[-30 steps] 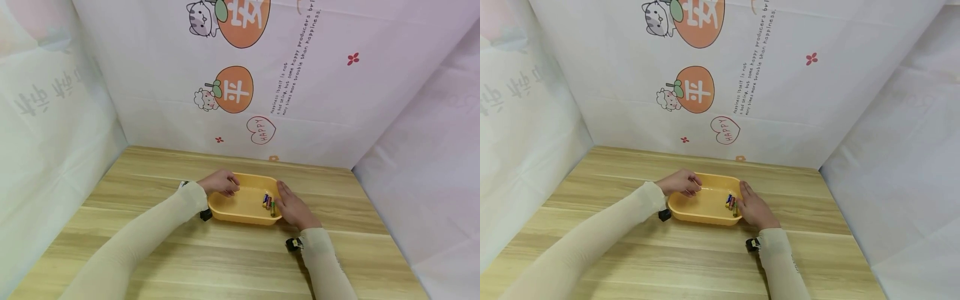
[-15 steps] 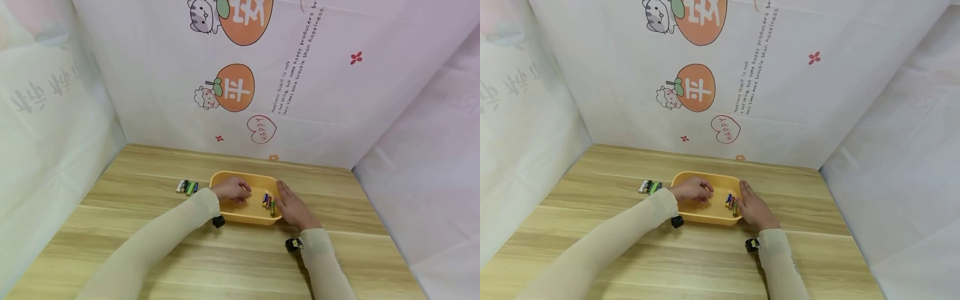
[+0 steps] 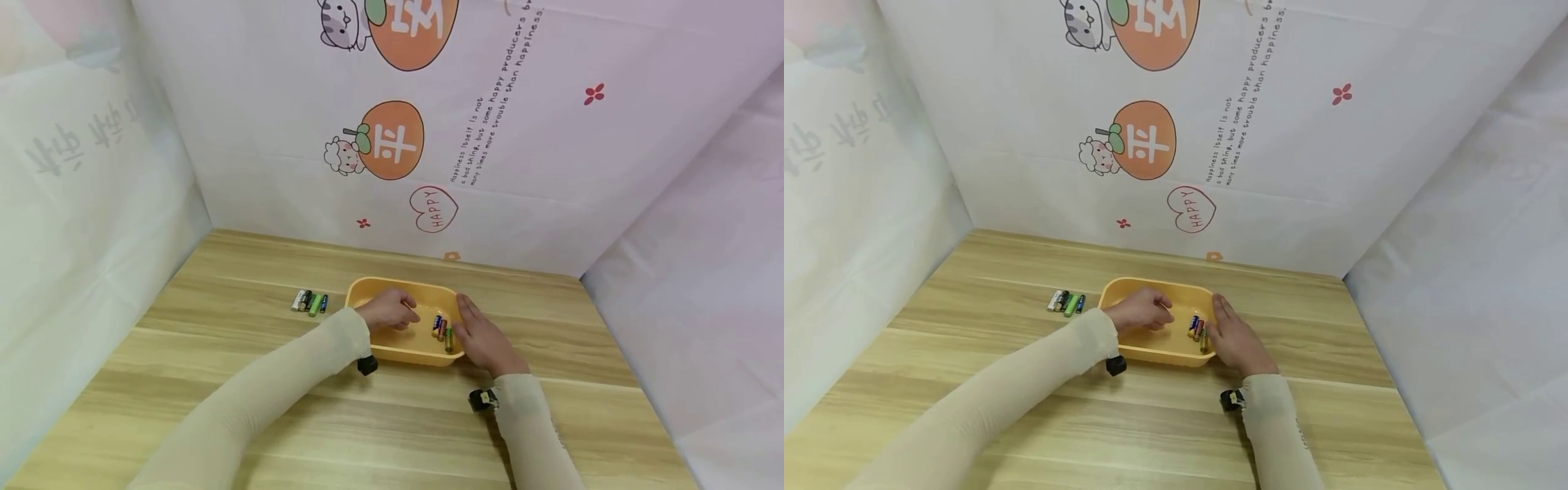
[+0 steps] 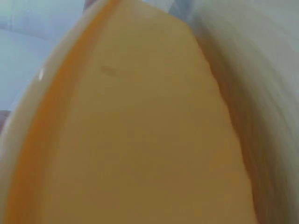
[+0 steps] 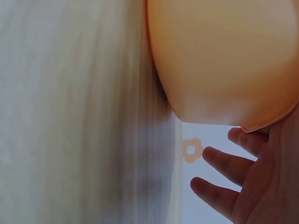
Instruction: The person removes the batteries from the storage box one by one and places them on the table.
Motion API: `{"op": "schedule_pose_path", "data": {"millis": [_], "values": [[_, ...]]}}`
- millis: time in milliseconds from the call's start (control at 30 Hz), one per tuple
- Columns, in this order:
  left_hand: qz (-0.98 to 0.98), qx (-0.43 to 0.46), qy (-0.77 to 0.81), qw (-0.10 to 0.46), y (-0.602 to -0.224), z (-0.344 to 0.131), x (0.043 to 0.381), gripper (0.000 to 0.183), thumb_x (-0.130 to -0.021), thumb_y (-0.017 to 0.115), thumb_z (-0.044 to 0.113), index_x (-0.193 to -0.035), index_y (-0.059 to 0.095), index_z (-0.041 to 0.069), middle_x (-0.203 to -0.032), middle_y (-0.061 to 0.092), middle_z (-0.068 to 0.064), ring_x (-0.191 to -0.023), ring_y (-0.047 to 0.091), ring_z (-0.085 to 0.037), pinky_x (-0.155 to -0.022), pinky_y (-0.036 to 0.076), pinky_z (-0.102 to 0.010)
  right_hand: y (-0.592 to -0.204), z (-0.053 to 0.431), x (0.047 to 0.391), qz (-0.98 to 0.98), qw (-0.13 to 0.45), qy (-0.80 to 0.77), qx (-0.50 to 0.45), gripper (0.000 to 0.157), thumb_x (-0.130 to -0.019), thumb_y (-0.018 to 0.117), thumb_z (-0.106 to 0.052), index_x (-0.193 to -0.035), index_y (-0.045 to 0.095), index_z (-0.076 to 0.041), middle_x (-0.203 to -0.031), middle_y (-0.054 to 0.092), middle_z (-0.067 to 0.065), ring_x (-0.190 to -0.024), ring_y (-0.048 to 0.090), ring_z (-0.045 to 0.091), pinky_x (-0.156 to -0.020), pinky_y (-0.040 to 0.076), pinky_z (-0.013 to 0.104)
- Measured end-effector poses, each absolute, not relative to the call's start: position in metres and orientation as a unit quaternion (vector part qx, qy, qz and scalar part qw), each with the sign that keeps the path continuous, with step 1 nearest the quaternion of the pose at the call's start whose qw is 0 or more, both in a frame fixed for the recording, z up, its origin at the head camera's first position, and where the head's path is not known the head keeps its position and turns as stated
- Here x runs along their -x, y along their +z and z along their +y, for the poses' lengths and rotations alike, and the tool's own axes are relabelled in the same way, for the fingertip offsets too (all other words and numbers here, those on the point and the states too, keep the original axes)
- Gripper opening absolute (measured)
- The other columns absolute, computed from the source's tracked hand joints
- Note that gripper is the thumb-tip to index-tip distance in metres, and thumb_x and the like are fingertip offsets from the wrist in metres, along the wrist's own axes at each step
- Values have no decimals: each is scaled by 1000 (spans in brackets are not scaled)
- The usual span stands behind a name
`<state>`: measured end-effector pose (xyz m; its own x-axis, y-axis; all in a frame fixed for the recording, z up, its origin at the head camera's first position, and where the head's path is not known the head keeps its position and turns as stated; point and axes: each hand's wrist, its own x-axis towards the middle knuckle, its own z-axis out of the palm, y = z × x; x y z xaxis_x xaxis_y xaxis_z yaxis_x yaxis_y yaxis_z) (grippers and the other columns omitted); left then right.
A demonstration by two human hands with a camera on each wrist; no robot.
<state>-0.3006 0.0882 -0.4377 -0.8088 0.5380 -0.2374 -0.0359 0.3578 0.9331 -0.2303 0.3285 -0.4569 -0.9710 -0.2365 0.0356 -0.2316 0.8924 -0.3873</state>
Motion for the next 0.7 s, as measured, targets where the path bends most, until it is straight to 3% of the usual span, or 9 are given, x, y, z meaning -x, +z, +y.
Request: {"op": "schedule_pose_path", "data": {"millis": [267,700], "values": [[823,-160,490,239,-440,99,295,47,-88,73,14,-128,56,-4,-111,60,-10,-89,64,-30,-73,57,-37,-457,324,229,973,11,-198,119,63,-106,33,-38,-157,6,-10,-161,10,11,-144,18,33,-113,22,54],[816,-144,495,261,-440,123,297,45,-85,74,9,-123,58,-8,-109,64,-14,-79,67,-25,-68,58,-34,-455,329,230,974,-3,-187,124,63,-106,34,-35,-157,8,-8,-161,12,13,-142,22,35,-112,25,54]]}}
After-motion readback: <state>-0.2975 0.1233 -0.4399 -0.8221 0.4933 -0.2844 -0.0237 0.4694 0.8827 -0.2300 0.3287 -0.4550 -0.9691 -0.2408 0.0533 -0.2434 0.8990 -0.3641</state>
